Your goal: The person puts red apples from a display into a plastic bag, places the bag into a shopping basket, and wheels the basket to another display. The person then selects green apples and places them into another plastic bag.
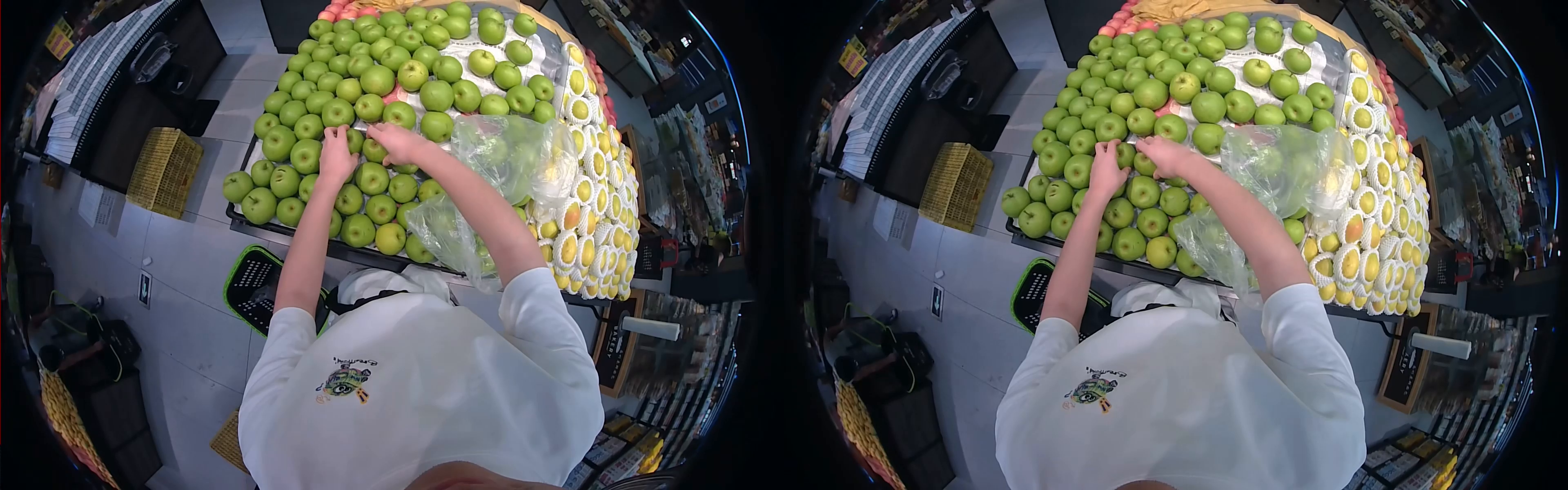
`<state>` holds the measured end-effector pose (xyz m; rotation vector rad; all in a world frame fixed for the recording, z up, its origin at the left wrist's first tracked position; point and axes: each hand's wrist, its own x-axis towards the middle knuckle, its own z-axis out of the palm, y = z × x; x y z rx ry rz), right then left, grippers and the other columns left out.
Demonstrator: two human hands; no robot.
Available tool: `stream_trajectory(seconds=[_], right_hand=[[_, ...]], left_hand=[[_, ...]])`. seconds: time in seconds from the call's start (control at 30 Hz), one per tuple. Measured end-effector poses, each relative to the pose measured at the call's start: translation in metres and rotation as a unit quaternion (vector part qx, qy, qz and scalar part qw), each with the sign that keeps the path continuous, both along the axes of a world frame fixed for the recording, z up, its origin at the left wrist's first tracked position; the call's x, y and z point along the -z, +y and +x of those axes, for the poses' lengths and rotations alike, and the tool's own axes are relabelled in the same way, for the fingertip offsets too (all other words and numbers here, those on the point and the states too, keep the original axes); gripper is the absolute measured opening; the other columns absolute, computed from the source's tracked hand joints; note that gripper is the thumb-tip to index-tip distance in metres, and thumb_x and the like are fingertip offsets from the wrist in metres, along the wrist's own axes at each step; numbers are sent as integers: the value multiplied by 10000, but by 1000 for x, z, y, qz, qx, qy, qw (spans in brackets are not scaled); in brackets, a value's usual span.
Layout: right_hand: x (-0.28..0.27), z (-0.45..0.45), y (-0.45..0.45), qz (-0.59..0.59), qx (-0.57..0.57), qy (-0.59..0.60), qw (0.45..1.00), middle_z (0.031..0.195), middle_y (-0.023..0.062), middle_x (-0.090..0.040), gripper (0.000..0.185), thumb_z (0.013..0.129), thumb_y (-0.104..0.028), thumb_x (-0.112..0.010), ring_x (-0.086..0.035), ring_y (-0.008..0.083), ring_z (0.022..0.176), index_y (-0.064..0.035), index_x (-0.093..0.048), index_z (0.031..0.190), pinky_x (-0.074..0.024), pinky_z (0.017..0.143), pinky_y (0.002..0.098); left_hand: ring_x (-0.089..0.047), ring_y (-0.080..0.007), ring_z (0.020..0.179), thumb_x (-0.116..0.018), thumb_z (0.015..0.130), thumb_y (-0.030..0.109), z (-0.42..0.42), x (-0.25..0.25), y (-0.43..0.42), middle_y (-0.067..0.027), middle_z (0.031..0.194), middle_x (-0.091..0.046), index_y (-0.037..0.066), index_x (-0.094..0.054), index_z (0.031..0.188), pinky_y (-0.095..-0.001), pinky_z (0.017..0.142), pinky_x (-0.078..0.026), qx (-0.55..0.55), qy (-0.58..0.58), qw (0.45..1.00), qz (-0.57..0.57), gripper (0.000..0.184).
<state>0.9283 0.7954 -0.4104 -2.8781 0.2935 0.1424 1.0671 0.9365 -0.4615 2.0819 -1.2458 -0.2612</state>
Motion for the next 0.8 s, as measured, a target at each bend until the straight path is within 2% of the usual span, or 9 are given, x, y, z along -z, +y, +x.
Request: stream_trajectory(seconds=[0.03, 0.1, 0.13, 0.2, 0.3, 0.4, 0.53, 0.6, 0.8], right_hand=[[-1, 0, 1, -1, 0, -1, 1000, 1279, 172, -571, 783, 649, -86, -902, -550, 366, 1220, -52, -474, 1303, -478, 1048, 435], [-3, -1, 3, -4, 5, 5, 1000, 1269, 164, -559, 750, 663, -99, -888, -543, 368, 1227, -55, -468, 1283, -477, 1049, 435], [-2, -4, 5, -2, 9, 5, 1000, 1269, 164, -559, 750, 663, -99, -888, -543, 368, 1227, -55, -468, 1283, -477, 1049, 435], [-2, -8, 7, 8, 12, -37, 999, 1248, 163, -554, 710, 668, -75, -866, -539, 367, 1230, -51, -470, 1256, -475, 1048, 441], [12, -6, 1, -4, 2, -54, 999, 1258, 163, -549, 699, 676, -53, -843, -534, 363, 1237, -39, -476, 1270, -472, 1051, 443], [4, -6, -5, 30, -17, -32, 999, 1268, 171, -549, 687, 676, -48, -836, -534, 365, 1239, -26, -499, 1275, -470, 1054, 442], [-4, -6, -2, 39, -1, -39, 998, 1264, 188, -578, 658, 677, -55, -839, -562, 376, 1217, -10, -534, 1257, -486, 1036, 440], [-3, -4, 0, 16, 25, -22, 999, 1243, 208, -610, 632, 675, -55, -842, -595, 382, 1184, -6, -559, 1237, -508, 1010, 438], [-8, 10, 3, -38, 12, 59, 997, 1215, 224, -629, 511, 746, -30, -789, -616, 371, 1166, 1, -596, 1217, -532, 971, 439]], left_hand=[[-568, -385, 1174, -810, 756, 75, -1, 5, 0, -190, 1310, -455, 56, -493, 1352, -469, 1007, -490, 0, -1, 1000, -1, 676], [-569, -367, 1183, -780, 824, 223, -8, 20, 2, -203, 1259, -528, 2, -522, 1318, -463, 1005, -477, -37, -169, 984, -47, 600], [-569, -367, 1183, -780, 824, 223, -15, 11, 10, -203, 1259, -528, 2, -522, 1318, -463, 1005, -477, -33, -170, 984, -45, 600], [-542, -353, 1236, -750, 851, 397, -35, -19, 28, -216, 1223, -599, -39, -551, 1285, -482, 1058, -410, 48, -99, 989, 99, 646], [-506, -342, 1290, -742, 844, 489, -61, 2, 42, -211, 1220, -633, -35, -574, 1275, -498, 1094, -340, 54, -181, 982, 7, 699], [-474, -332, 1325, -756, 824, 523, -69, 6, 49, -205, 1260, -625, -43, -568, 1281, -528, 1115, -279, 52, -212, 976, -21, 752], [-479, -323, 1315, -762, 806, 542, -64, 15, 48, -192, 1242, -630, -34, -569, 1288, -518, 1103, -290, 50, -213, 975, -34, 775], [-482, -300, 1307, -773, 786, 557, -59, 18, 49, -170, 1250, -627, 6, -570, 1318, -505, 1127, -258, 72, -187, 979, -43, 792], [-490, -290, 1293, -766, 788, 551, -57, 17, 51, -172, 1256, -623, 9, -568, 1329, -506, 1133, -244, 80, -174, 980, -46, 791]])
